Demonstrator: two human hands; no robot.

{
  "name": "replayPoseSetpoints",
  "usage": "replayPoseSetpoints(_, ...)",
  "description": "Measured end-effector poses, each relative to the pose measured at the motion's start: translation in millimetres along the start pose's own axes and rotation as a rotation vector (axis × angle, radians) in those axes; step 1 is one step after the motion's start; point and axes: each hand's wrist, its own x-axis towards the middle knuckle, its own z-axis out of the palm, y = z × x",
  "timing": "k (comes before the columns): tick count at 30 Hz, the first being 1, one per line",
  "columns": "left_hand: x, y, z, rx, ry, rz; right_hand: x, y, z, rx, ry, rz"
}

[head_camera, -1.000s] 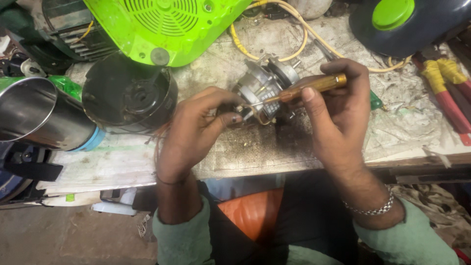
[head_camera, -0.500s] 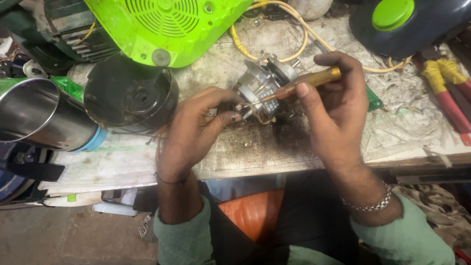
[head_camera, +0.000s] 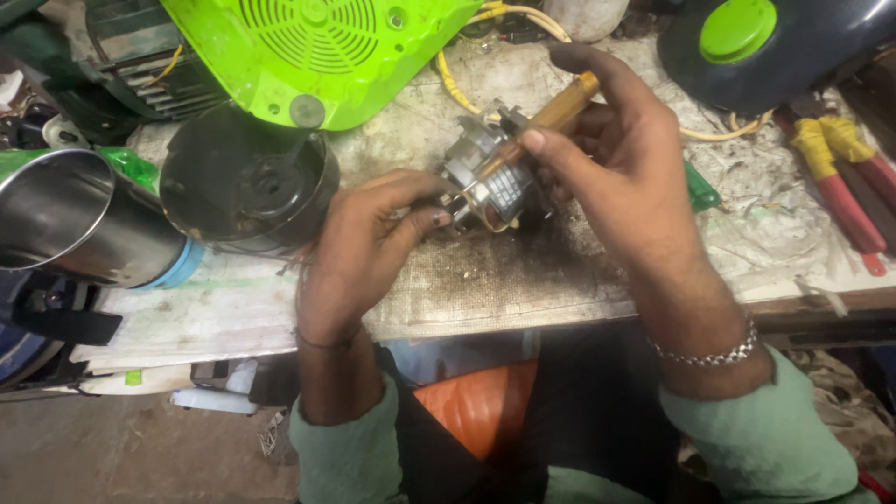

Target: The person works on an electric motor at a cluttered workbench. They use a screwdriver to loosen parts of the motor housing, then use their hands and a small tool to pull components apart, manipulate copper windings and wires, and reposition the motor while continuing to work on its internal parts.

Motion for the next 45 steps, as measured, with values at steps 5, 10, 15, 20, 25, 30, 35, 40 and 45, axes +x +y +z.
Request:
replayPoseSetpoints(5, -1, -2, 0, 0.050, 0.000, -0.036, 6, -4, 1, -0.027, -0.018, -0.004)
replayPoseSetpoints(10, -2, 0, 3, 0.107, 0.007, 0.018, 9, 0, 5, -0.040, -0.026, -0.095)
replayPoseSetpoints(15, -5, 8, 7, 0.115, -0.054, 0.078, 8, 12, 13, 0.044, -0.011, -0.082)
replayPoseSetpoints(20, -5, 13, 5, 0.108, -0.057, 0.071, 0, 16, 4, 0.222, -0.053, -0.007)
replayPoseSetpoints(25, -1, 11, 2, 0.073, -0.077, 0.086, -1, 15, 8, 0.270, -0.071, -0.086)
replayPoseSetpoints(30, -1, 11, 3, 0.073, -0.065, 0.017, 1, 4, 12, 0.115, 0.033, -0.132)
replayPoseSetpoints(35, -1, 9, 5, 0.070, -0.055, 0.027, 1, 1, 13, 0.163, 0.068, -0.005)
replayPoseSetpoints(40, -3, 5, 5, 0.070, -0.027, 0.040, 3, 12, 12, 0.161, 0.008, -0.118)
replayPoseSetpoints(45, -2, -1, 5, 0.074, -0.007, 0.035, 4, 17, 4, 0.295, -0.110, -0.049)
